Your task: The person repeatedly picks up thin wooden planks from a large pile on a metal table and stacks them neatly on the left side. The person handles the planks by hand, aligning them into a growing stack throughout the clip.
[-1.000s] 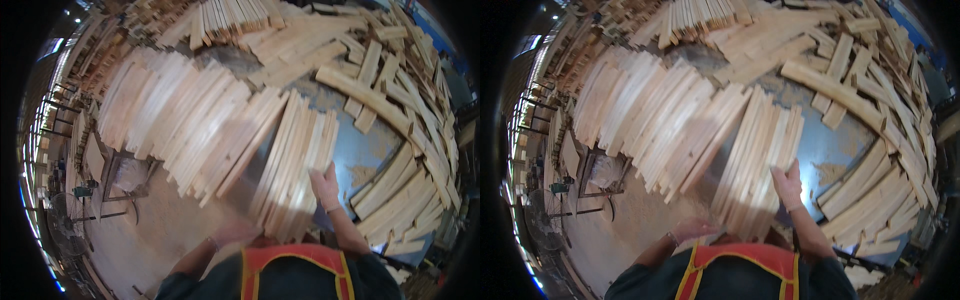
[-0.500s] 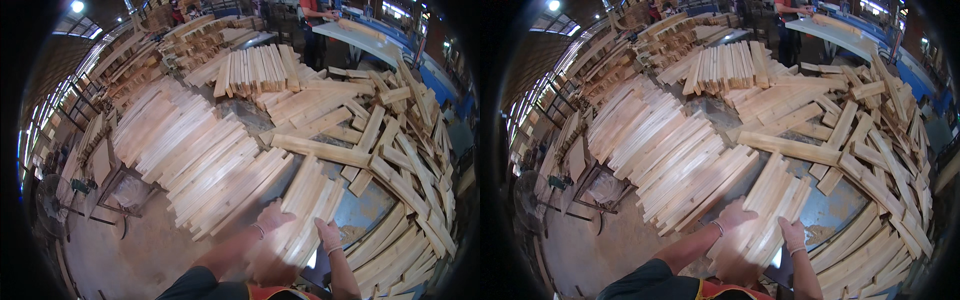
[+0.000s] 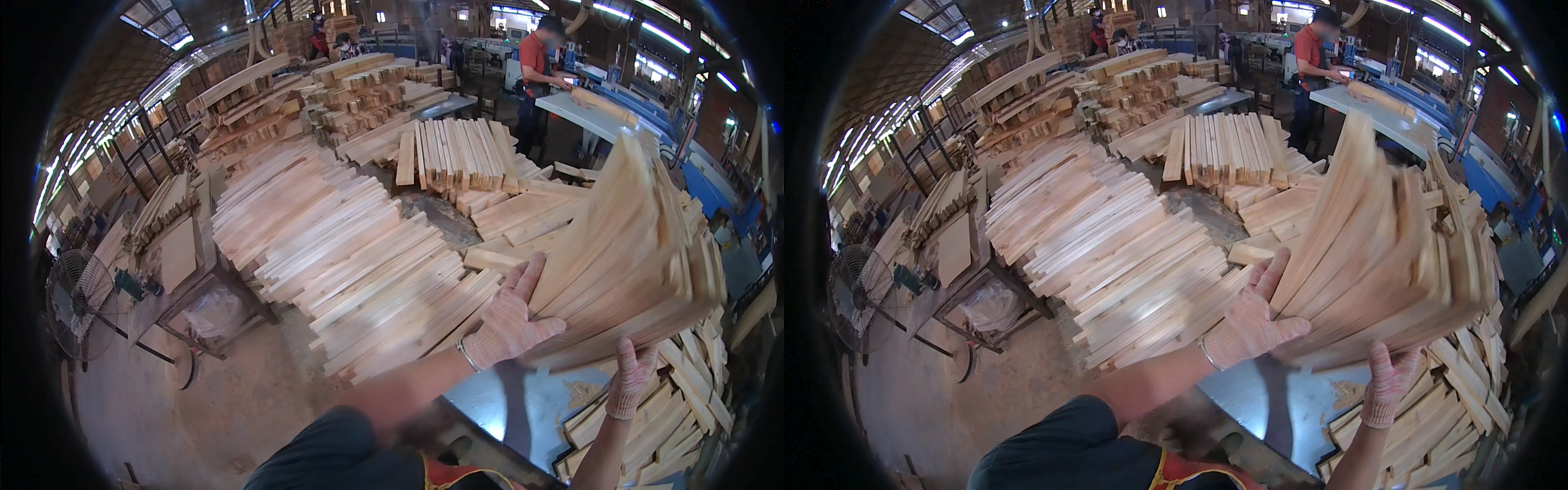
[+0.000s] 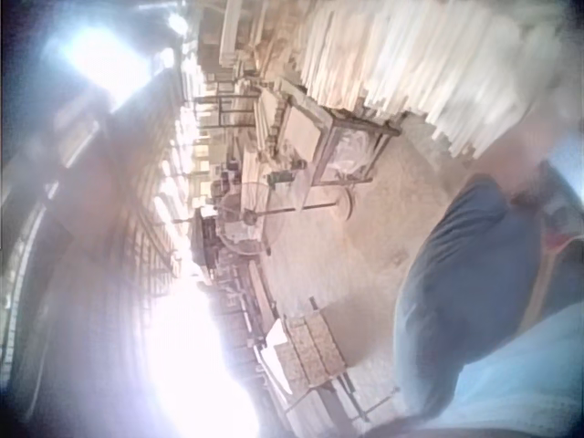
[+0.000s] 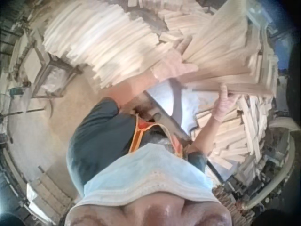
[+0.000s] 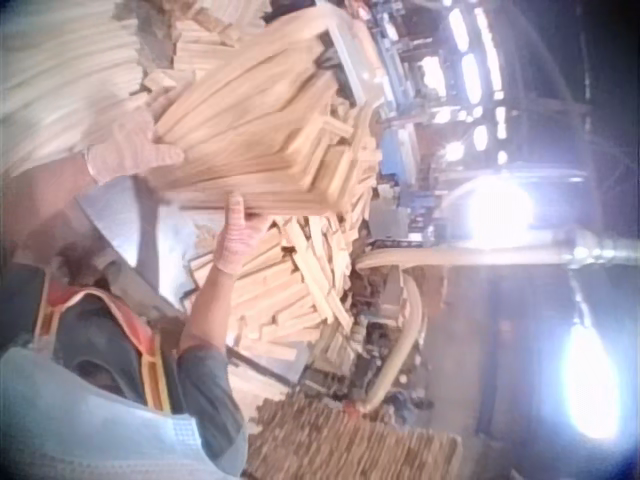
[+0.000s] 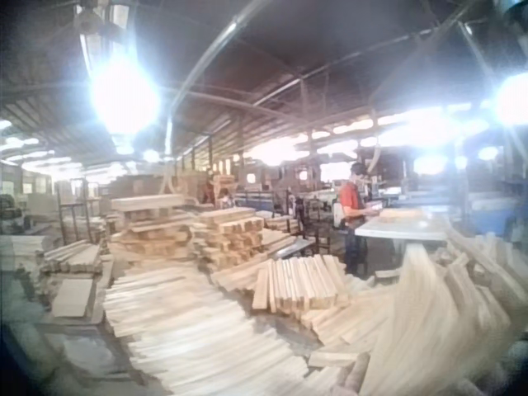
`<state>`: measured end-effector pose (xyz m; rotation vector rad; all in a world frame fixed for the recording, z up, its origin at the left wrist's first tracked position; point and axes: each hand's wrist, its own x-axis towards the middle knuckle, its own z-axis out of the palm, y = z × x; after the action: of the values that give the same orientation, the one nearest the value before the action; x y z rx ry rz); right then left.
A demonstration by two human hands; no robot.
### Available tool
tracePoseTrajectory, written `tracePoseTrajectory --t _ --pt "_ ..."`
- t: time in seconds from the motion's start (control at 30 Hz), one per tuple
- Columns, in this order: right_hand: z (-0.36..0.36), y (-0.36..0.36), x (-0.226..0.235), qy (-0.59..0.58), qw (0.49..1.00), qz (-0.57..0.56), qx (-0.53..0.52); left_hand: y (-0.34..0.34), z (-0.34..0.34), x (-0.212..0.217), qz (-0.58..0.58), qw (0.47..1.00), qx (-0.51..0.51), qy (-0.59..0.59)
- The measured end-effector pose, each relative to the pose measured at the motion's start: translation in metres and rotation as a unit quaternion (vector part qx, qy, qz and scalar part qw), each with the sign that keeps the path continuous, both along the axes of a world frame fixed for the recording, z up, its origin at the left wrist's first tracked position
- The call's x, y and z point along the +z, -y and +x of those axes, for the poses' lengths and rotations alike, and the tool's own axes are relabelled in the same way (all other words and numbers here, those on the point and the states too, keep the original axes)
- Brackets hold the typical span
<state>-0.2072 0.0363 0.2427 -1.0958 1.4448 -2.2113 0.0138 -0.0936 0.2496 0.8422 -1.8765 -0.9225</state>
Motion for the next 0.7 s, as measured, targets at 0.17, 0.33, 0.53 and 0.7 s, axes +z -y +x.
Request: tracePoseTrajectory --t 0.17,0.33,0.53,0.7 --pt "-0.010 -0.075 -0.157 -0.327 0.849 0.408 0.082 0.030 0.063 -0.144 0.165 0.970 -0.151 0.099" --pt "0.068 -0.074 -0.208 -0.348 0.848 0.361 0.172 0.024 0.142 -0.221 -0.362 0.693 -0.056 0.621" --pt "0.074 -0.042 -0.281 -0.483 0.634 0.599 0.083 0.028 0.144 -0.178 -0.275 0.712 -0.201 0.614" --pt "0.062 -0.036 -0.265 -0.101 0.828 0.520 0.182 -0.016 0.237 -0.197 -0.113 0.921 0.054 0.368"
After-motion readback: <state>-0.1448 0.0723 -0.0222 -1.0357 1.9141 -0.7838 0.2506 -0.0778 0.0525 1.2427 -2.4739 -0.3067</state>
